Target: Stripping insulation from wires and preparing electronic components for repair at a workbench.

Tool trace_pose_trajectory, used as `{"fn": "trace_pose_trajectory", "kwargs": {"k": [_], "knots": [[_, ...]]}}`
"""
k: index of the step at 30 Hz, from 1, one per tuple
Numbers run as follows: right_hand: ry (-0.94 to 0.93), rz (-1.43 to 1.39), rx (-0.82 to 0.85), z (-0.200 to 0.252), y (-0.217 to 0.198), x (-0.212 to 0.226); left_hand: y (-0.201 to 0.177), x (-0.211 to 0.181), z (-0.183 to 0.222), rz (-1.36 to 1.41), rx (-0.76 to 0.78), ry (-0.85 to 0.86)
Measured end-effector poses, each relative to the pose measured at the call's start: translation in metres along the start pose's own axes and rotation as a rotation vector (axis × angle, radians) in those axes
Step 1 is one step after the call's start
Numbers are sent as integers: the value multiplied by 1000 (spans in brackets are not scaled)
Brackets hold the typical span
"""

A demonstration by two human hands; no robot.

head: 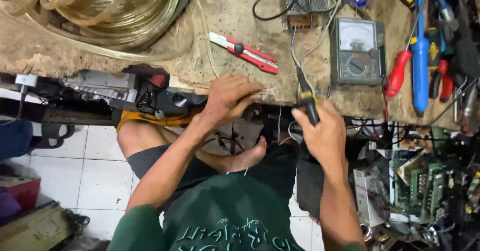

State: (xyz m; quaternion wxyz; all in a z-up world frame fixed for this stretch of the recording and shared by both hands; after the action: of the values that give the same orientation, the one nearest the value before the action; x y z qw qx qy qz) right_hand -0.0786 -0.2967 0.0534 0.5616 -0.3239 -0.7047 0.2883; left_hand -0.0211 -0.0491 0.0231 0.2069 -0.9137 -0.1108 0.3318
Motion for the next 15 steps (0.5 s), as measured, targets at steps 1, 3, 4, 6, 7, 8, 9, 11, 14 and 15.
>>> {"fn": "trace_pose_trajectory", "kwargs": {"k": [1, 3, 4, 6, 7, 8, 9, 11, 14, 15], "knots": [[7, -3, -1, -8, 0, 5, 2, 0, 1, 2, 8, 0], [1, 248, -10, -27, -2, 15, 6, 1, -1, -32, -3, -30], [0, 249, -15, -37, 0, 12, 9, 3, -1, -32, -4, -24], [-119, 377, -117, -56, 4, 9, 18, 8, 0, -124, 13, -63], [-121, 378, -117, -61, 7, 5, 18, 7, -2, -124, 10, -62], [-171, 383, -153, -66, 11, 3, 18, 6, -3, -146, 10, -76], [-220, 387, -189, -71, 14, 1, 19, 5, -4, -168, 9, -91], [-249, 333, -227, -67, 13, 17, 23, 7, -2, -196, 6, -92], [-303, 134, -348, -54, 29, 12, 30, 15, 4, -251, 6, -84], [-333, -9, -438, -47, 36, 4, 33, 18, 6, -281, 3, -67]]}}
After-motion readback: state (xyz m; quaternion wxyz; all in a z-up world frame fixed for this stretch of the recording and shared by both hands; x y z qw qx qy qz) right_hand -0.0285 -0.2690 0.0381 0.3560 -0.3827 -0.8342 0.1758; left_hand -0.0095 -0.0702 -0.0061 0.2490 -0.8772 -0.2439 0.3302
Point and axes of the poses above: each hand's wrist, its own z-axis away from the middle knuckle, its own y-axis out of the palm, x = y × z, the point moved 3 cm from there along -z, towards the middle knuckle, and after that the axes turned 1 degree about -z, right-handed, at the moved point
